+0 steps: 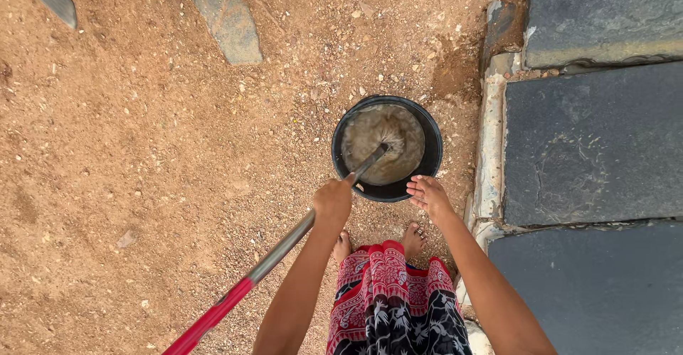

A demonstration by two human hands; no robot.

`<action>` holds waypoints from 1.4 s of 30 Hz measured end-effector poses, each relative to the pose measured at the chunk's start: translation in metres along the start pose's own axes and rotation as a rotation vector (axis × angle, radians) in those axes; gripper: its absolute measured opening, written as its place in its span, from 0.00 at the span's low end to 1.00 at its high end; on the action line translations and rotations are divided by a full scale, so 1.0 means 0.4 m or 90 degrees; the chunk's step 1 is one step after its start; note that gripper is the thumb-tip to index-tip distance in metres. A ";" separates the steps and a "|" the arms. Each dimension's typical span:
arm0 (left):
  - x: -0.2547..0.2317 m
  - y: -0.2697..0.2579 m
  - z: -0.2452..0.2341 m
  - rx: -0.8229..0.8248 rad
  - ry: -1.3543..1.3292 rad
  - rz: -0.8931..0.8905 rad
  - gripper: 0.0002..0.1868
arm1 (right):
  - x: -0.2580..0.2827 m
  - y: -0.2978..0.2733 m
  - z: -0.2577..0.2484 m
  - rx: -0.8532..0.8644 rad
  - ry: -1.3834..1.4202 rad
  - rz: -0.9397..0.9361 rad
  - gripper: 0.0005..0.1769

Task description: The person rinses a cloth, spreads it on a motorcycle seat, and then uses a mop to clean several black floor slabs by dipping the mop into a bucket and scrubbing the surfaces.

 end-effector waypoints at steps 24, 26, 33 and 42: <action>0.128 -0.203 -0.003 -0.043 -0.246 0.018 0.24 | -0.020 -0.012 0.191 -0.005 0.320 0.037 0.22; 0.154 -0.290 0.003 -0.051 -0.286 0.029 0.25 | -0.025 -0.045 0.254 -0.003 0.426 0.087 0.23; 0.229 -0.435 0.086 0.033 -0.449 0.003 0.37 | -0.020 -0.137 0.345 0.012 0.594 0.073 0.25; 0.153 -0.478 0.040 0.591 -0.321 0.236 0.39 | 0.010 -0.433 0.356 0.015 0.584 0.062 0.26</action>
Point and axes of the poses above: each hand's wrist, its own y-axis towards the middle knuckle, its own z-axis out of the palm, x = y × z, the point moved 6 cm from there along y, towards the middle knuckle, and after that the axes turned 6 degrees about y, right-handed, at the moved point
